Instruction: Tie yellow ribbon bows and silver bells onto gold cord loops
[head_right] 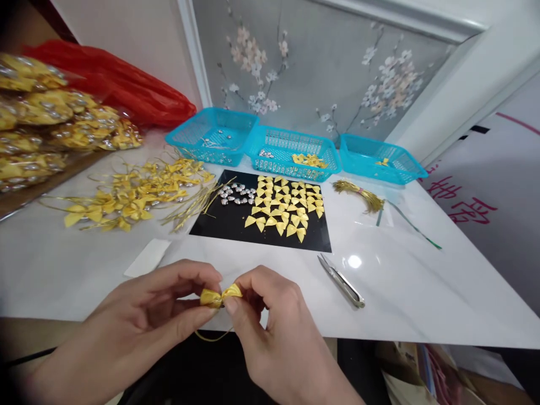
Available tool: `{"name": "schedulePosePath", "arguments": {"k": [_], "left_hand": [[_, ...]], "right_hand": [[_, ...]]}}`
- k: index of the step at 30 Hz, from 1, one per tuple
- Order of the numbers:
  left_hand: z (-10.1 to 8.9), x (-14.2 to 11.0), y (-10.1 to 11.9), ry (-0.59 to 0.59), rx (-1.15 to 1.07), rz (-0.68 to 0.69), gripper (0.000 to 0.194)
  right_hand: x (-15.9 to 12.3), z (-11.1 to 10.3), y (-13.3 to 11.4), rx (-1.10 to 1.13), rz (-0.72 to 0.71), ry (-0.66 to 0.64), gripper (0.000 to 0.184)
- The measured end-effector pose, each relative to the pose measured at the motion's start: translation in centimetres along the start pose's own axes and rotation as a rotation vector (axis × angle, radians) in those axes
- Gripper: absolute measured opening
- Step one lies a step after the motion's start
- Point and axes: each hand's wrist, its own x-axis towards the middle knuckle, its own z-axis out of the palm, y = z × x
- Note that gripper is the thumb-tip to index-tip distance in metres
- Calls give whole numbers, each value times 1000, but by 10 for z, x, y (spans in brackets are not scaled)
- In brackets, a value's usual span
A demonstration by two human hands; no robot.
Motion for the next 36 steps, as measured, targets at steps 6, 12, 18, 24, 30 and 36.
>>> {"name": "schedulePosePath", "arguments": {"k": [6, 12, 18, 24, 30, 36], "left_hand": [[-1, -2, 3, 25, 59, 75, 18], [-3, -2, 1, 91, 192, 196, 19], [1, 0, -4, 135, 258, 212, 20], [3, 1, -1, 144, 221, 174, 20], [5, 1, 4, 183, 61, 81, 14], [9, -2, 0, 258, 167, 216, 20]], "right_hand": [[0, 0, 2, 21, 34, -9, 18], [1, 0, 1, 12, 53, -15, 20], [3, 1, 2, -29, 28, -12, 17], [4, 3, 1, -21, -4, 46, 21], [2, 6, 2, 123, 7, 106, 22], [0, 9, 3, 94, 1, 126, 23]]}}
